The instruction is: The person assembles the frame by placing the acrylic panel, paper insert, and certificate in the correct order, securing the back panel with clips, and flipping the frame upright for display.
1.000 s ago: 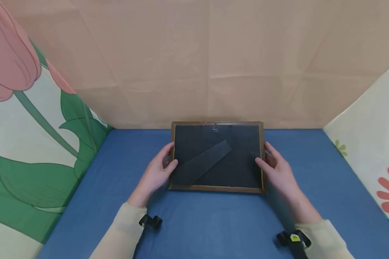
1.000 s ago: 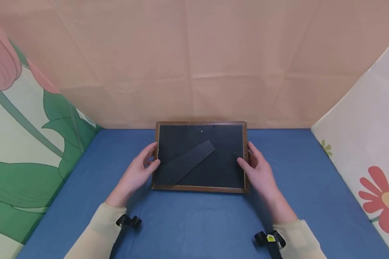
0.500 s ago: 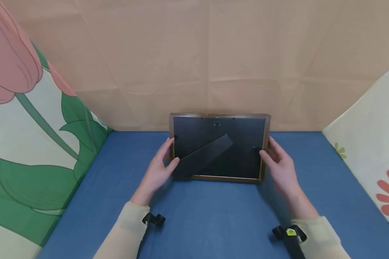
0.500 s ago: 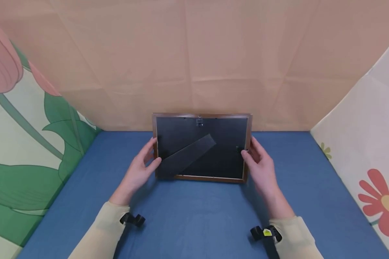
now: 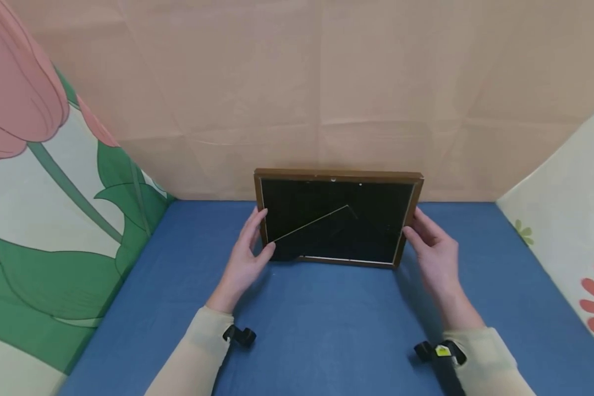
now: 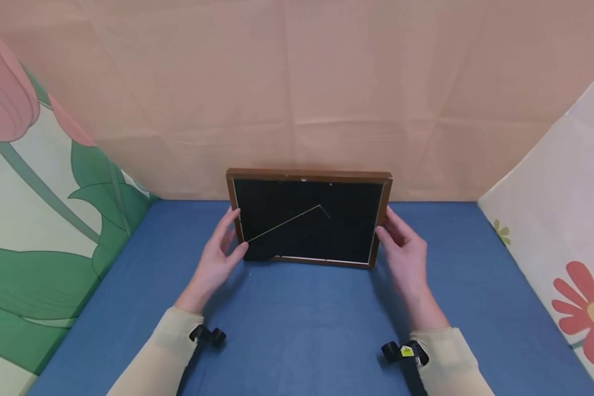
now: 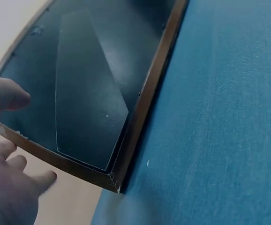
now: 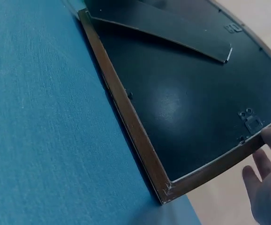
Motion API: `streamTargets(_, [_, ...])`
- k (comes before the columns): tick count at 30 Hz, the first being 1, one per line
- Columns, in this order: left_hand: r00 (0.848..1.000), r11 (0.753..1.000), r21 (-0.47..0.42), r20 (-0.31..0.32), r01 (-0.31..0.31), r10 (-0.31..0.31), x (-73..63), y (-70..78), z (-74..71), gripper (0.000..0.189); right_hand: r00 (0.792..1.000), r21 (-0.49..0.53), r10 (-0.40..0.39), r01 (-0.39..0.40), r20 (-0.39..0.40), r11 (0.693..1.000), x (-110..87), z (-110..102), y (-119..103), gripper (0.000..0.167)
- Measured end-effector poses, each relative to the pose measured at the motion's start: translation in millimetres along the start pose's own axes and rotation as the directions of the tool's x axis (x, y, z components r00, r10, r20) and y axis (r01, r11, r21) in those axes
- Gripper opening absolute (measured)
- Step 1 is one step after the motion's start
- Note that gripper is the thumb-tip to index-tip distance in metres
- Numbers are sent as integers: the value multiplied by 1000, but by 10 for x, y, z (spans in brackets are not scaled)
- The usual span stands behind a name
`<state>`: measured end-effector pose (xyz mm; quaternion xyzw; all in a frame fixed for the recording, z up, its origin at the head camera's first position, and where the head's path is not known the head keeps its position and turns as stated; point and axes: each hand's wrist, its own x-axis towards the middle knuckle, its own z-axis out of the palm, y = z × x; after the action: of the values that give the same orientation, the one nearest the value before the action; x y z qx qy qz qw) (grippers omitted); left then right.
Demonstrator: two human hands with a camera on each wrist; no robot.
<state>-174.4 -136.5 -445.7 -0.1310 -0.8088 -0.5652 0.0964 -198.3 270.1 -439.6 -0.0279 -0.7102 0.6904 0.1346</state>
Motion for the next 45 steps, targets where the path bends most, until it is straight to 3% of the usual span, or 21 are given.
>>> streamTargets(5, [1000,998,67,0,15,-15,-21,-7,5,71,996,4,34,-34,-78,999,-11,-28,-31,50])
streamTargets(10, [1000,999,39,18,-4,3,-27,-17,-2,63,993,-34,61,-65,-104,997,-19,-56,-99,54])
streamTargets(15, [999,1000,1,27,-19,19,-22,-27,-3,64,992,-84,38,-48,-117,995,-16,-65,-144,56])
streamTargets(22, [999,999,-39,50,-15,17,-20,-54,-5,62,995,-271,23,-49,-99,961,-18,-105,-143,56])
streamTargets(32, [997,1000,17,73,-17,16,-30,-107,-9,56,989,-291,-115,82,-98,953,-5,-72,-74,46])
streamTargets(38, [997,999,35,75,10,-13,-43,-118,-4,61,990,-334,-116,81,-86,939,46,-47,-41,41])
streamTargets(45, [996,998,58,89,-32,26,-3,-95,25,60,989,-409,-149,129,-17,903,101,-26,-40,44])
